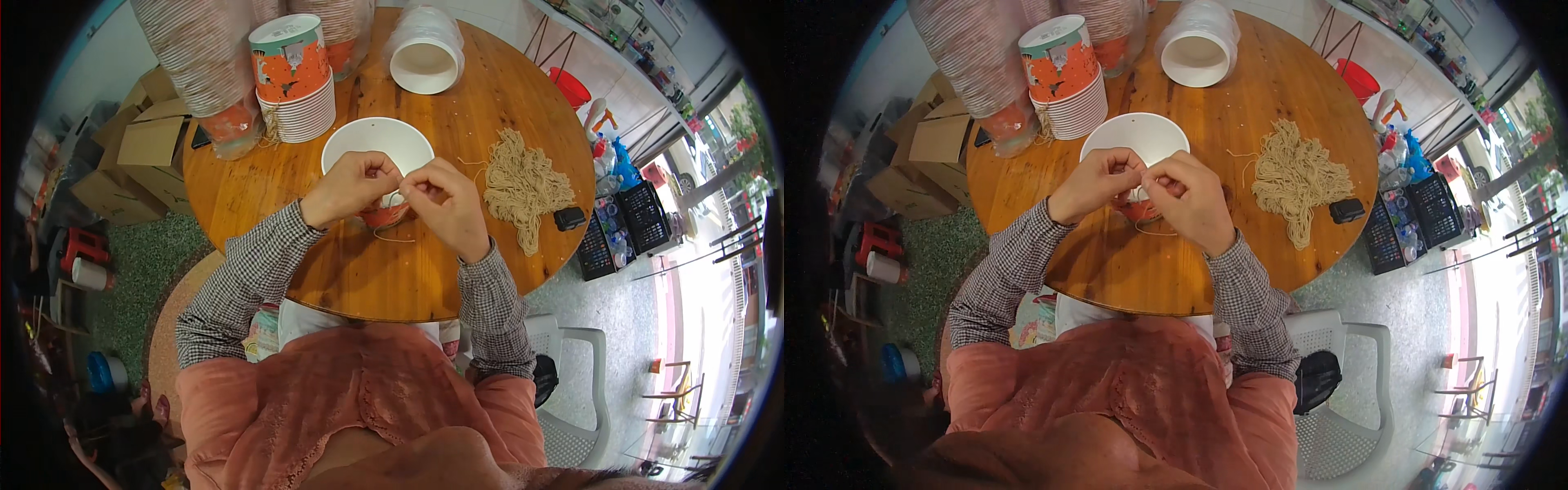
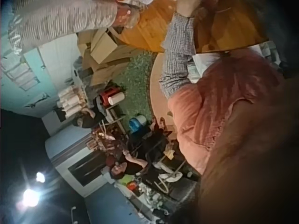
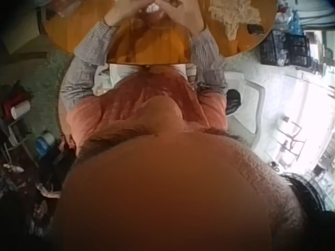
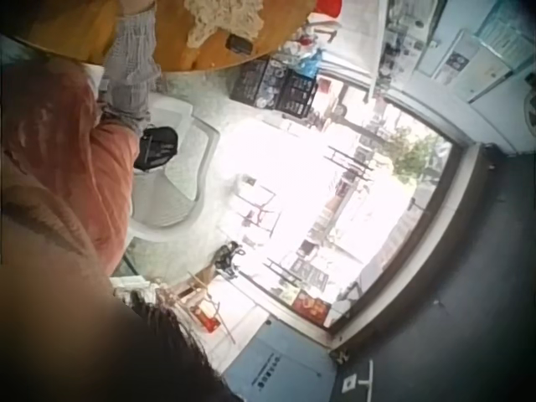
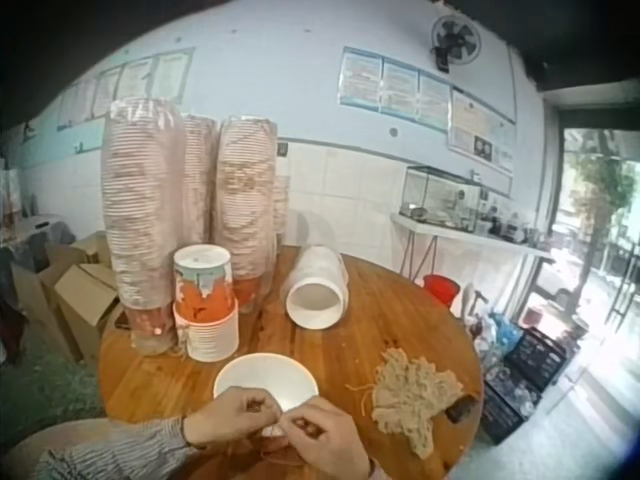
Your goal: The recorder is threading and tying strings through holes in paper buckets to create handles.
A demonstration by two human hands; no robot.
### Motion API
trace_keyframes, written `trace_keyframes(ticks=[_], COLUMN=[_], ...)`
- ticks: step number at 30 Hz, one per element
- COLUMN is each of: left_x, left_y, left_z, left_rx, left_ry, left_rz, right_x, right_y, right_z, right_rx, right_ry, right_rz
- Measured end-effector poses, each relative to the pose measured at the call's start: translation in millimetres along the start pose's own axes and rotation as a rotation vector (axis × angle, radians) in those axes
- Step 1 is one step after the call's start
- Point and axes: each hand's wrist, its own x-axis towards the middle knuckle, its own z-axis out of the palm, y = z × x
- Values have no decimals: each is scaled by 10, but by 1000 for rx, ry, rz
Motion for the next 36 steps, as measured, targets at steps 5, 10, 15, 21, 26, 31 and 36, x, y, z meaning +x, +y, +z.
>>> trace_keyframes(ticks=[5, 10, 15, 21, 26, 31, 36], left_x=[-40, -44, -31, -80, -85, -76, -100], left_y=[9, 6, -60, -7, -45, -124, -138], left_z=[0, -23, -34, -10, 10, 27, 103], left_rx=[-55, -123, -129, -89, -8, -73, 168], left_ry=[-21, -74, -59, -5, 59, 134, 233], left_rz=[-23, -103, -31, -45, -13, 145, 289], right_x=[37, -3, -27, -86, -130, -170, -172], right_y=[184, 241, 200, 226, 303, 185, 195], right_z=[60, 110, 117, 199, 333, 374, 384], right_rx=[151, 197, 407, 434, 62, -22, 27], right_ry=[113, 133, 152, 150, 304, 308, 321], right_rz=[73, 118, 287, 305, 113, 81, 80])
